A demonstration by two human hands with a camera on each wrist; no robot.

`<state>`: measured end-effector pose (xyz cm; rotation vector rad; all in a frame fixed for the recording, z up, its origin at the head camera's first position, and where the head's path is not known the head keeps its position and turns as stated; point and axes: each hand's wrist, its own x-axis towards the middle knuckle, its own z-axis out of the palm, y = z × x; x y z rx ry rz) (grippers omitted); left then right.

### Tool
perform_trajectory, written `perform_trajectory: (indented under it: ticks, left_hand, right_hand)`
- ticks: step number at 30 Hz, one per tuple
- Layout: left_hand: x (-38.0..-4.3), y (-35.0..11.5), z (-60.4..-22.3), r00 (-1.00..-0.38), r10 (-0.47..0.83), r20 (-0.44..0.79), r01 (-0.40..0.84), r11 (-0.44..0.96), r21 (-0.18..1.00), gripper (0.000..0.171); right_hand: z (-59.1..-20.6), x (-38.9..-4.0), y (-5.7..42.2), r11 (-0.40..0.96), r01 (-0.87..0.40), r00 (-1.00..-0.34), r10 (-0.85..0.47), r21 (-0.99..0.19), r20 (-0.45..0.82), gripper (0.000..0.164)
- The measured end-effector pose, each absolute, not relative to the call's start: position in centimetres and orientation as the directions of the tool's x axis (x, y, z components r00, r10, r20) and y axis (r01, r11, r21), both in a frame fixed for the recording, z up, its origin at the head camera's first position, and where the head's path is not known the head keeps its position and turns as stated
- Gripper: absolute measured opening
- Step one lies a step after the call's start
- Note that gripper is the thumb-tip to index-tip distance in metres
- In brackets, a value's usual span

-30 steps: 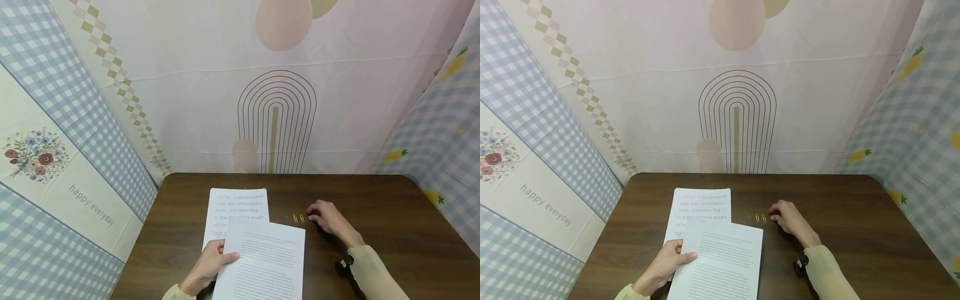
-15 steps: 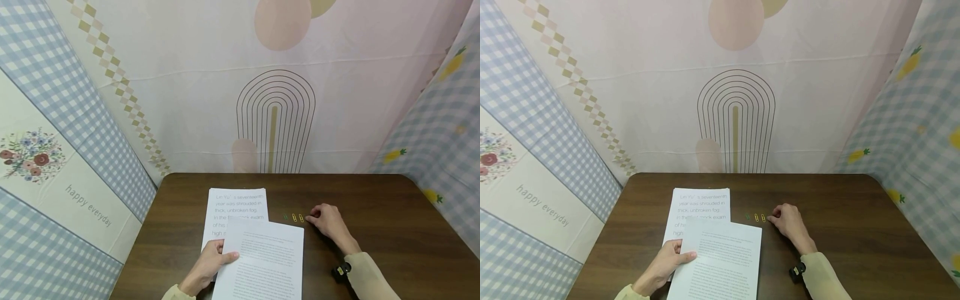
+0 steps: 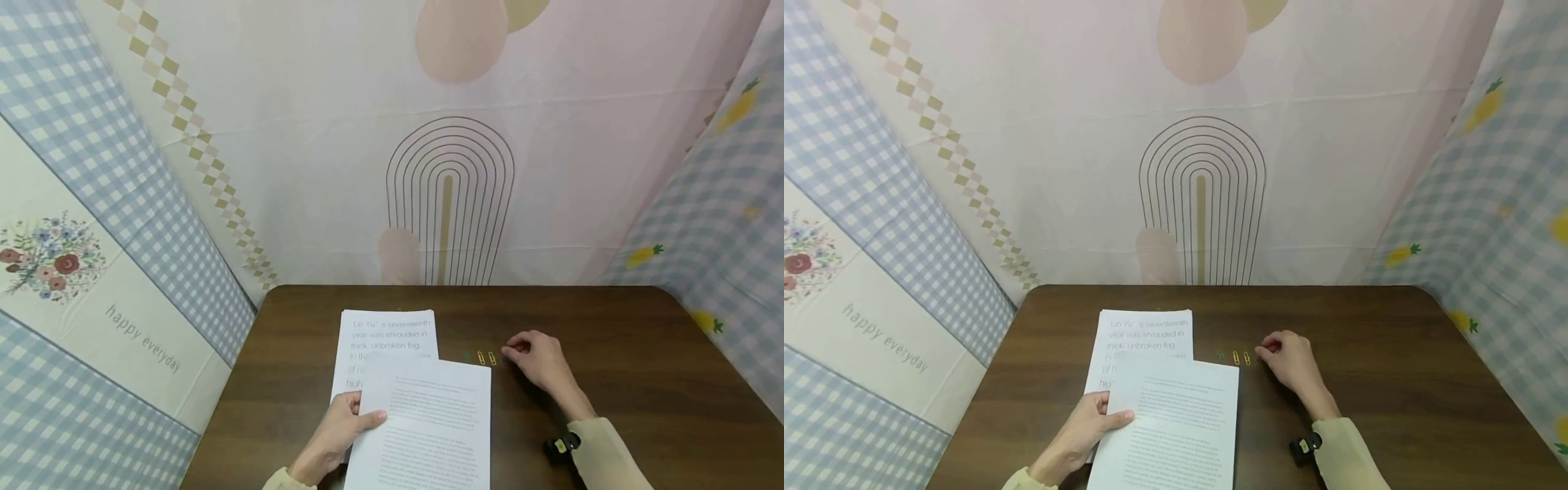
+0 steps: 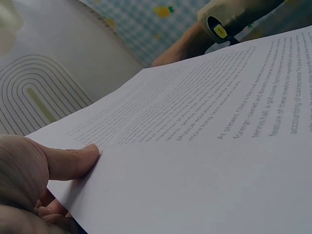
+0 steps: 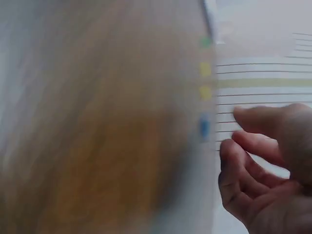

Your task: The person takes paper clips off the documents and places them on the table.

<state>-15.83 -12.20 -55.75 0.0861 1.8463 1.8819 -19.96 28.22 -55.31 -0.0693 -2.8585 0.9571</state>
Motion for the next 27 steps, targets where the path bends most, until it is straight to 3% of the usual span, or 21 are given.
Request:
perform_trajectory:
  ticks: [4, 8, 16, 21, 27]
  left_hand:
    - [-16.0, -12.7, -55.4, -0.888, 0.359, -0.286, -0.292, 0.037, 0.956, 0.033]
    - [-16.5, -13.1, -54.9, -0.903, 0.329, -0.276, -0.279, 0.04, 0.959, 0.035]
    - [-18.1, -14.2, -53.5, -0.921, 0.281, -0.27, -0.257, 0.083, 0.963, 0.039]
    - [-19.5, -14.9, -52.9, -0.933, 0.249, -0.259, -0.241, 0.099, 0.965, 0.04]
    - [-21.1, -15.9, -52.9, -0.937, 0.246, -0.247, -0.229, 0.098, 0.968, 0.039]
  right_hand:
    - [-53.8, -18.6, 27.2, 0.685, 0.021, -0.983, 0.145, -0.728, 0.109, 0.019]
    - [-52.9, -17.4, 25.2, 0.535, 0.047, -0.99, 0.139, -0.843, 0.033, 0.023]
    - [-53.0, -15.1, 21.1, 0.23, 0.097, -0.995, 0.024, -0.968, -0.094, 0.034]
    - [-53.2, -14.0, 19.2, 0.178, 0.074, -0.988, -0.119, -0.981, -0.096, 0.044]
    - [-53.7, -13.7, 17.4, 0.219, 0.027, -0.985, -0.163, -0.975, -0.064, 0.029]
